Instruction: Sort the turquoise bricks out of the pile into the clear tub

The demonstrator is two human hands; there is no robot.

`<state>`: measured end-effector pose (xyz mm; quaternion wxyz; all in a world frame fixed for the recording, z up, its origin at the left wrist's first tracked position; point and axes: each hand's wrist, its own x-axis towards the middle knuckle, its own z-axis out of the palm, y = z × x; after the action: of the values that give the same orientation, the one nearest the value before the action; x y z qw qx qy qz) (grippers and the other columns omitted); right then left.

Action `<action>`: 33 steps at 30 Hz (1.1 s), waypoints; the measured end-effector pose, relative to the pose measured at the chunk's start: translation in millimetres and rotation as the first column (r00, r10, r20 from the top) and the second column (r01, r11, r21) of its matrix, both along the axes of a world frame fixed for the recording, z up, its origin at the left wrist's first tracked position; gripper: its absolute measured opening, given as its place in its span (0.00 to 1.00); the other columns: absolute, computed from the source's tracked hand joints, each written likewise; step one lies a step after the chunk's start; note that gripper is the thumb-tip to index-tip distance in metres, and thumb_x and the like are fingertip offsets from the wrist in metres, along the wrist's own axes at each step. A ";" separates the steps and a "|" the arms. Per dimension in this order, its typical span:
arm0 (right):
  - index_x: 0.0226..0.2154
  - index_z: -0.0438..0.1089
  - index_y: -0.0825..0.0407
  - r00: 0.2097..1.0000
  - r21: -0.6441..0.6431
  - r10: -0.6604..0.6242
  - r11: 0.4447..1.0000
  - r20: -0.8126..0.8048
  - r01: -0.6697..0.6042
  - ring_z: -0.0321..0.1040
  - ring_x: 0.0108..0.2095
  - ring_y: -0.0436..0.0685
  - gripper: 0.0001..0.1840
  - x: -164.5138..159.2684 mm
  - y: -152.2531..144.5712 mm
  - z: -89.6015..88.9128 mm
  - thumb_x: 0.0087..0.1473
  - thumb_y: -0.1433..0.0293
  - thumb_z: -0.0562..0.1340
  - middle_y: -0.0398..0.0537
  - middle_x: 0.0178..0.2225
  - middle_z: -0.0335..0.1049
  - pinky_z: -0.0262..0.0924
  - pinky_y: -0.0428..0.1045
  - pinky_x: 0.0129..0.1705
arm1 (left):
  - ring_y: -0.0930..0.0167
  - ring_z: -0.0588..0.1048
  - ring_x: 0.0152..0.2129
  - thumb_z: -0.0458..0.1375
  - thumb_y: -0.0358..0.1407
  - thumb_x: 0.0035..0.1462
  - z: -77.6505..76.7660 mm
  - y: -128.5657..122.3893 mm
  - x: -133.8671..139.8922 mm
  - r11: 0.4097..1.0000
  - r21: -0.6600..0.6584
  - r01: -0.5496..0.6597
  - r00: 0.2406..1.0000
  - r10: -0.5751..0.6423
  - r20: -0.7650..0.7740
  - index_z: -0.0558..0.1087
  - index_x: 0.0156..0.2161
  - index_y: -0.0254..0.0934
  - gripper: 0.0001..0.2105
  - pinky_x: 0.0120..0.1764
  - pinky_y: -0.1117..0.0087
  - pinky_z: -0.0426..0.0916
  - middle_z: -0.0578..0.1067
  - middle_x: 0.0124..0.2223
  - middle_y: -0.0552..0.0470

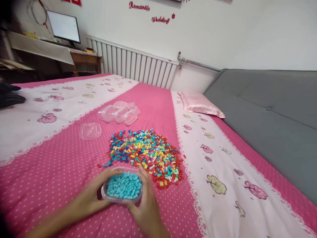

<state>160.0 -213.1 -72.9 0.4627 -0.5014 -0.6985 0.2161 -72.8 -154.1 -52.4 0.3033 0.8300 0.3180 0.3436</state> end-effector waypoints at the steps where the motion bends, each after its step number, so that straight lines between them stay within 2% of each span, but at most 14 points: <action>1: 0.66 0.52 0.44 1.000 0.009 -0.003 1.000 0.010 0.003 0.50 0.70 0.65 0.39 0.0 -0.4 -0.1 0.59 0.52 0.65 0.57 0.70 0.51 0.53 0.63 0.68 | 0.56 0.68 0.61 0.64 0.38 0.59 0.6 -0.3 0.2 1.000 0.005 -0.004 1.000 0.004 0.000 0.60 0.64 0.48 0.30 0.62 0.56 0.66 0.68 0.64 0.45; 5: 0.61 0.60 0.46 0.997 -0.008 -0.013 1.000 0.081 0.014 0.51 0.70 0.66 0.30 -0.6 -0.5 0.8 0.61 0.53 0.63 0.58 0.70 0.50 0.56 0.62 0.66 | 0.57 0.71 0.58 0.63 0.39 0.61 4.0 0.0 2.9 0.998 -0.070 0.003 1.000 -0.004 -0.013 0.60 0.64 0.47 0.29 0.60 0.56 0.68 0.69 0.63 0.45; 7: 0.62 0.61 0.45 0.993 -0.022 -0.024 0.999 0.114 0.027 0.51 0.70 0.66 0.30 -0.5 -0.1 2.6 0.61 0.54 0.63 0.57 0.70 0.50 0.56 0.62 0.66 | 0.58 0.71 0.59 0.63 0.39 0.61 3.4 0.7 3.4 0.996 -0.094 0.007 1.000 -0.008 -0.011 0.58 0.65 0.48 0.30 0.60 0.57 0.68 0.69 0.64 0.45; 10: 0.66 0.58 0.45 0.987 -0.043 -0.012 0.999 0.159 0.019 0.49 0.70 0.68 0.40 1.0 0.4 9.1 0.55 0.54 0.69 0.56 0.72 0.46 0.55 0.64 0.67 | 0.56 0.68 0.61 0.65 0.40 0.59 -2.2 1.7 1.6 0.997 -0.080 -0.002 1.000 0.003 0.012 0.55 0.67 0.49 0.34 0.62 0.55 0.67 0.67 0.65 0.45; 14: 0.64 0.63 0.44 0.959 -0.088 0.030 0.996 0.281 -0.005 0.46 0.70 0.74 0.52 4.1 -0.1 25.4 0.37 0.59 0.79 0.56 0.74 0.38 0.54 0.67 0.67 | 0.56 0.67 0.62 0.66 0.40 0.58 -10.0 1.6 -1.7 0.997 -0.073 0.004 0.999 -0.002 0.032 0.54 0.67 0.48 0.37 0.63 0.55 0.66 0.66 0.66 0.43; 18: 0.63 0.65 0.41 0.924 -0.079 0.035 0.997 0.381 -0.005 0.43 0.70 0.78 0.56 4.7 -1.6 39.5 0.30 0.56 0.80 0.55 0.73 0.40 0.50 0.73 0.66 | 0.58 0.70 0.60 0.67 0.41 0.58 -8.2 -1.8 -1.7 0.992 -0.117 0.054 0.998 -0.056 -0.006 0.55 0.67 0.49 0.36 0.60 0.58 0.69 0.68 0.65 0.45; 22: 0.66 0.59 0.37 0.925 -0.076 0.052 0.997 0.377 -0.025 0.45 0.70 0.79 0.62 4.0 -5.1 41.7 0.29 0.54 0.81 0.54 0.73 0.42 0.53 0.75 0.64 | 0.58 0.70 0.60 0.65 0.40 0.59 -2.2 -5.4 -0.7 0.986 -0.144 0.081 0.995 -0.089 -0.047 0.54 0.66 0.51 0.35 0.60 0.58 0.69 0.68 0.65 0.46; 27: 0.62 0.65 0.39 0.938 -0.081 0.039 0.997 0.345 -0.012 0.48 0.69 0.78 0.53 4.4 -10.1 38.9 0.33 0.56 0.80 0.52 0.72 0.47 0.53 0.74 0.65 | 0.59 0.70 0.59 0.64 0.40 0.60 1.1 -5.6 -0.3 0.988 -0.134 0.079 0.994 -0.088 -0.061 0.54 0.66 0.50 0.33 0.59 0.59 0.69 0.68 0.64 0.46; 33: 0.63 0.63 0.39 0.925 -0.071 0.044 0.997 0.378 -0.018 0.48 0.69 0.79 0.55 6.9 -10.0 40.8 0.33 0.55 0.80 0.54 0.71 0.48 0.54 0.75 0.64 | 0.60 0.72 0.58 0.64 0.38 0.60 5.0 -5.6 1.5 0.993 -0.083 0.086 0.994 -0.092 -0.062 0.59 0.64 0.49 0.30 0.59 0.60 0.69 0.71 0.62 0.47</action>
<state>166.9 -223.1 -32.1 0.2988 -0.5375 -0.7750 0.1454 -71.3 -159.7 -47.4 0.3406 0.8414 0.3040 0.2893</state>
